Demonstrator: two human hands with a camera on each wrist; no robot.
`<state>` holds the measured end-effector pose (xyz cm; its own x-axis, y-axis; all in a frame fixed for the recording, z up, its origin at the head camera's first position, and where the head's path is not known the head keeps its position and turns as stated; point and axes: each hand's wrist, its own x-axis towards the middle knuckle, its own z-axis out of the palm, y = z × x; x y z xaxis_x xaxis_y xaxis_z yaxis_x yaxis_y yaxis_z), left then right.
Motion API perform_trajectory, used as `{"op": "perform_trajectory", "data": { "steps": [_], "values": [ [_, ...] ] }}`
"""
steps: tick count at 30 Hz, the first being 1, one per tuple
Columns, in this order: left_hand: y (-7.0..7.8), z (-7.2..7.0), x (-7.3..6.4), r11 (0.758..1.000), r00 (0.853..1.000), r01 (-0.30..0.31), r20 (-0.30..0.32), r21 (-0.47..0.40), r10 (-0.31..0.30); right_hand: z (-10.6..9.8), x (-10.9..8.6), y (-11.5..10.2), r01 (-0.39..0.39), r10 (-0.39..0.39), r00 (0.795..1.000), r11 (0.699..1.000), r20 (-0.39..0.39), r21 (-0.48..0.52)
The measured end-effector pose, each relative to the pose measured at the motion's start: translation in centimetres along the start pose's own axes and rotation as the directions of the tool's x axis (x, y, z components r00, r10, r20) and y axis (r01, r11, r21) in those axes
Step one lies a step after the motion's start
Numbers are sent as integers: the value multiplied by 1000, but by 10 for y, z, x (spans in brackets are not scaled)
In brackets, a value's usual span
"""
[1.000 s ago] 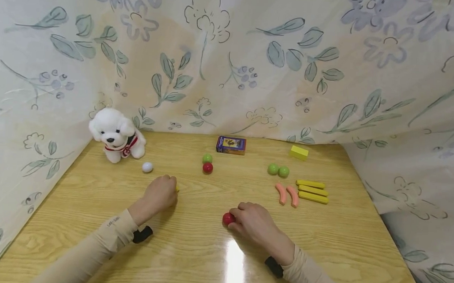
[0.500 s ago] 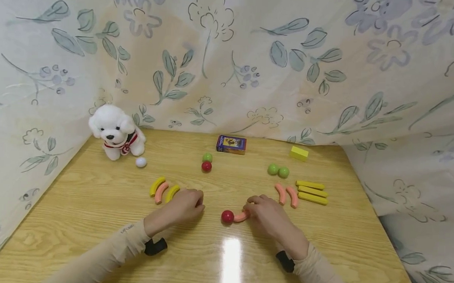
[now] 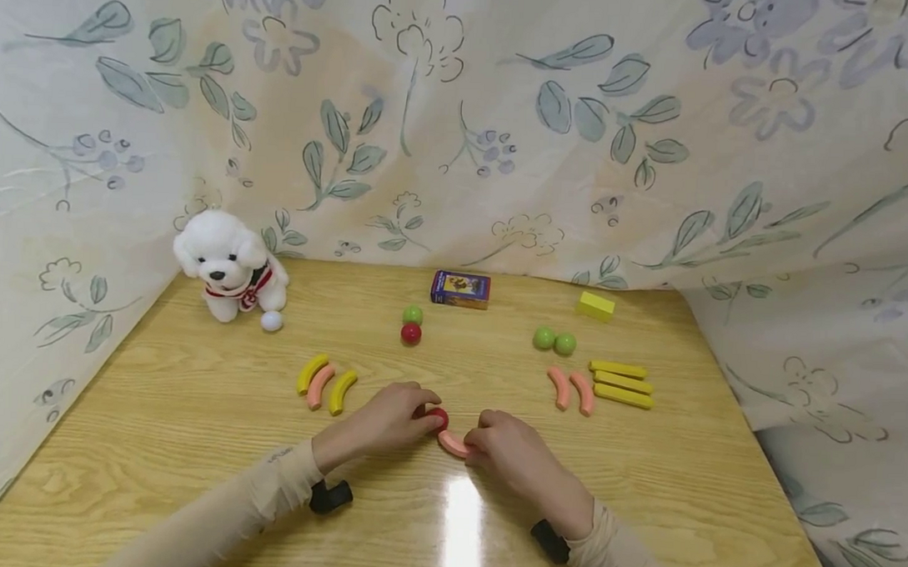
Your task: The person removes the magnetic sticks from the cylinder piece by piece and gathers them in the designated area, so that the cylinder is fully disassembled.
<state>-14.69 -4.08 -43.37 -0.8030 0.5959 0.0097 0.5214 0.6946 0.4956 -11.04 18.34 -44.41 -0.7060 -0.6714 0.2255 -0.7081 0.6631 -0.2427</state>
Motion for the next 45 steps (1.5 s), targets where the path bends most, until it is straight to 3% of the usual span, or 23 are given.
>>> {"op": "perform_trajectory", "data": {
  "steps": [7, 12, 15, 18, 21, 24, 27, 30, 33, 39, 43, 45],
  "values": [
    [1, -1, 2, 999, 1000, 13, 24, -53, -12, 0, 1, -1, 10, -10, 1000, 1000, -13, -17],
    [-2, -5, 6, 994, 997, 70, 27, -83, -68, 0, 1, 0, 11, -12, 1000, 999, -18, -44],
    [-8, -12, 13, 994, 994, 106, -25, -17, -107, 0, 1, 1, 12, -13, 1000, 998, -13, -58],
    [-14, -21, 26, 989, 992, 77, -105, 126, -64, -1, 0, 3, 12, -13, 1000, 998, -14, -63],
    [-19, -30, 43, 950, 984, 17, -174, 313, 40, -1, 0, 4, 17, -18, 1000, 999, -15, -45],
    [-24, -35, 61, 871, 966, 11, -231, 490, 118, 0, -1, 4, 23, -23, 1000, 1000, -11, -18],
    [-29, -36, 74, 808, 958, 60, -260, 587, 118, 1, -1, 3, 16, -16, 1000, 1000, -2, 2],
    [-35, -36, 81, 783, 963, 103, -258, 613, 75, 0, -1, 3, 9, -9, 1000, 1000, 0, 5],
    [-43, -33, 80, 774, 967, 133, -252, 619, 35, 1, 0, 1, 15, -15, 1000, 1000, -2, 7],
    [-51, -33, 80, 767, 960, 145, -275, 625, 43, 0, 2, -1, 11, -11, 1000, 1000, -3, 12],
    [-48, -35, 75, 784, 959, 120, -277, 609, 68, 1, 2, -1, -5, 5, 1000, 1000, 7, 13],
    [-44, -37, 68, 805, 957, 92, -276, 586, 91, 0, 2, 0, -15, 15, 1000, 1000, 13, 17]
  ]
}}
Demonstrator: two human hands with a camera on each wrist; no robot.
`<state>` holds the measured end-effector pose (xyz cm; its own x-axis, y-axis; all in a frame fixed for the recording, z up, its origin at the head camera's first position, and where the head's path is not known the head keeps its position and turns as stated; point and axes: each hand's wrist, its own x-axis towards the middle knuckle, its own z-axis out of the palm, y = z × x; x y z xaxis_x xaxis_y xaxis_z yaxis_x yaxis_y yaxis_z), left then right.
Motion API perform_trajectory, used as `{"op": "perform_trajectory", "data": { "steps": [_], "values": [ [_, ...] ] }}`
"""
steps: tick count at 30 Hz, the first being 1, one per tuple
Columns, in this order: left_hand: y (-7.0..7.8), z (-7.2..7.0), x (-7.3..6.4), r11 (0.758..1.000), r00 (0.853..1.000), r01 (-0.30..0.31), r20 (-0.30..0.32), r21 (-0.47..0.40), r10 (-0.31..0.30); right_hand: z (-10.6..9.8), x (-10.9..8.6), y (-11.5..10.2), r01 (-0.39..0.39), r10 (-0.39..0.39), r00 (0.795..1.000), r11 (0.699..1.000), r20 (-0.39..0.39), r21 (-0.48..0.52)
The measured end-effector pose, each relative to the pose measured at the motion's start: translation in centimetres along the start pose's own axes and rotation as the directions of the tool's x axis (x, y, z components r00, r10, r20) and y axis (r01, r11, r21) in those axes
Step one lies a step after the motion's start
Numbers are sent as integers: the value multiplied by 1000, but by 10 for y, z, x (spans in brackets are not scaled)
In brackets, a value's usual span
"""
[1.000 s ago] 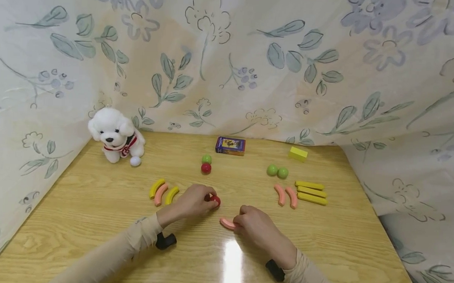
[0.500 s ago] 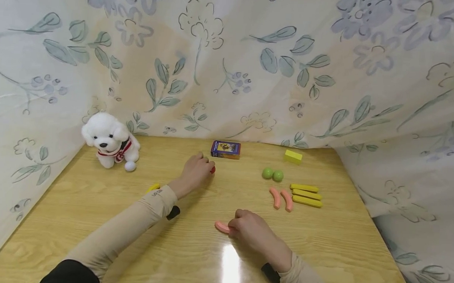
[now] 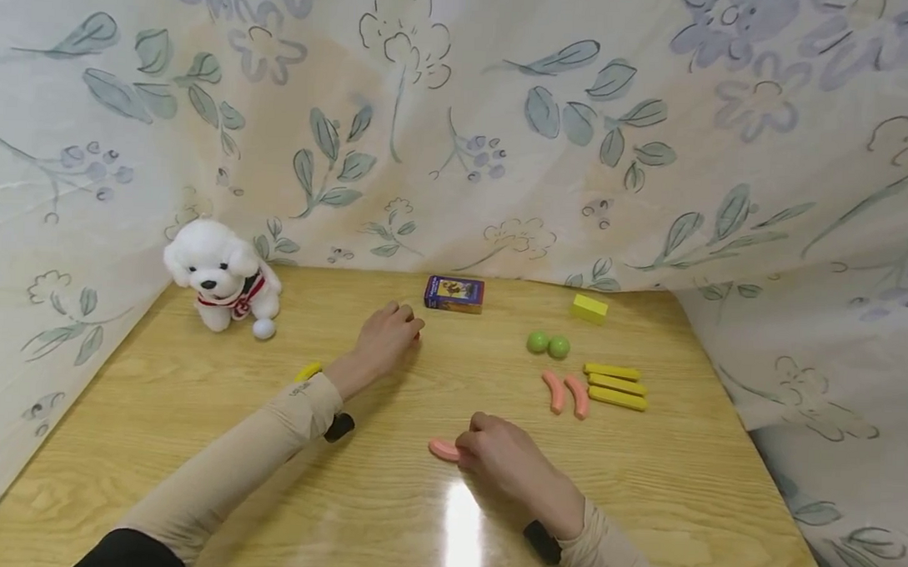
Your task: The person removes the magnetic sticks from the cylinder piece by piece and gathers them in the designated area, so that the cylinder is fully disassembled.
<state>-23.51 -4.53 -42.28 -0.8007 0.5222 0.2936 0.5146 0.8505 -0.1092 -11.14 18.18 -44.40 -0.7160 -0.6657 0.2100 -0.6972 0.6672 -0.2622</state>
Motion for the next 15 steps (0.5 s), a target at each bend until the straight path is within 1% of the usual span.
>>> {"op": "perform_trajectory", "data": {
  "steps": [4, 6, 9, 12, 15],
  "values": [
    [6, -14, -20, 992, 999, -39, -18, -123, 37, -2, 1, 0, 5, -5, 1000, 1000, -6, -15],
    [11, -21, -33, 980, 999, -47, -12, -195, 46, -5, 2, 1, 14, -15, 1000, 999, -22, -43],
    [19, -30, -52, 953, 998, -61, 5, -297, 66, -10, 3, 2, 26, -28, 999, 997, -35, -74],
    [27, -34, -70, 931, 995, -78, 24, -356, 92, -13, 3, 2, 22, -23, 1000, 998, -12, -57],
    [35, -32, -82, 919, 991, -96, 47, -382, 123, -12, 2, 1, 16, -15, 1000, 999, 11, -35]
  ]
}}
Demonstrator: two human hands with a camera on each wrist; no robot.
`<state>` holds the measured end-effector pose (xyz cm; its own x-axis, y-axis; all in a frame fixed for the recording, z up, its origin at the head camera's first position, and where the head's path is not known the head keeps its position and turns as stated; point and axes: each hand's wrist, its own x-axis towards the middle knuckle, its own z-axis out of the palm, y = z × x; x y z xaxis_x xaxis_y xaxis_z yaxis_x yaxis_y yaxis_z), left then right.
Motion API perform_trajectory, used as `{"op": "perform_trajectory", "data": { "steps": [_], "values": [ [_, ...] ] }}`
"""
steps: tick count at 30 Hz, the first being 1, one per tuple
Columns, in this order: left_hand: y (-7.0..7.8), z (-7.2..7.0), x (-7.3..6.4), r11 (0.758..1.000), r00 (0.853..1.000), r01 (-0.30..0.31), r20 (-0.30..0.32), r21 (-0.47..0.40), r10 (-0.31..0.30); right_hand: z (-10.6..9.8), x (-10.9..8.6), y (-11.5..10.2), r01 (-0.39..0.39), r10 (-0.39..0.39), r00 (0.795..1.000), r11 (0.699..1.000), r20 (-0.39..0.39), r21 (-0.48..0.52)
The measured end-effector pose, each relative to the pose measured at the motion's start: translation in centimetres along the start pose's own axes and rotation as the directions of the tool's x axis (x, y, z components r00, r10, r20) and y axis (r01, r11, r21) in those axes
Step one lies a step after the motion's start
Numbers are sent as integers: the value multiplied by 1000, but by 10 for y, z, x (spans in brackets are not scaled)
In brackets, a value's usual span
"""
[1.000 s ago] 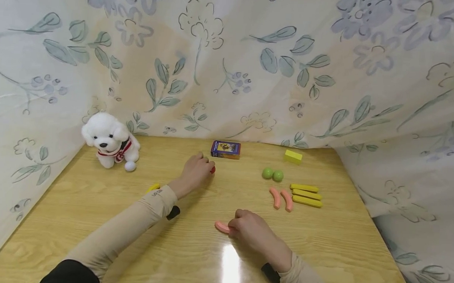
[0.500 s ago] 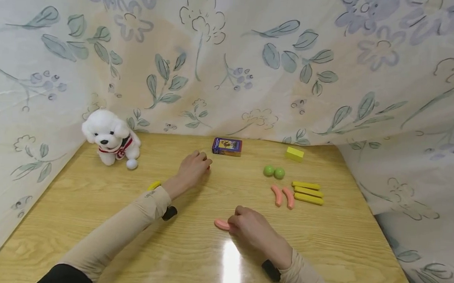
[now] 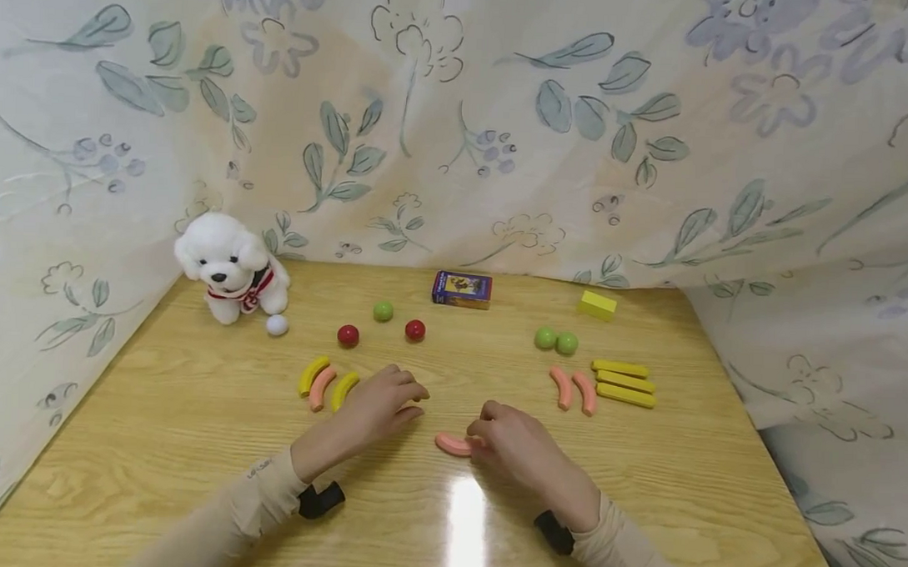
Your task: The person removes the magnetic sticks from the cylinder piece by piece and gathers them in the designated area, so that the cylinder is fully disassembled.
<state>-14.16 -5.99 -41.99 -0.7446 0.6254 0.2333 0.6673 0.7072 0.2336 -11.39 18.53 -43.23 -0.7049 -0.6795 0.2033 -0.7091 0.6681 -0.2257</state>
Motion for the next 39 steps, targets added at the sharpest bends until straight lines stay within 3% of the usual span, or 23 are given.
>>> {"op": "perform_trajectory", "data": {
  "steps": [8, 14, 22, 32, 39],
  "values": [
    [18, 21, 0, 996, 993, -88, 82, -13, 88, 6, -4, 1, -16, 16, 1000, 1000, -3, -1],
    [27, 27, -2, 996, 994, -71, 86, -48, 75, 6, -6, 1, -28, 28, 999, 999, -17, 15],
    [31, 25, -2, 994, 993, -70, 90, -86, 78, 4, -7, 1, -16, 16, 1000, 1000, -25, 10],
    [31, 28, -3, 994, 993, -80, 85, -77, 87, 2, -6, 0, -13, 13, 1000, 1000, -4, 16],
    [30, 33, -2, 998, 995, -58, 79, -9, 59, 8, 0, 0, -18, 18, 1000, 1000, 15, 24]
  ]
}}
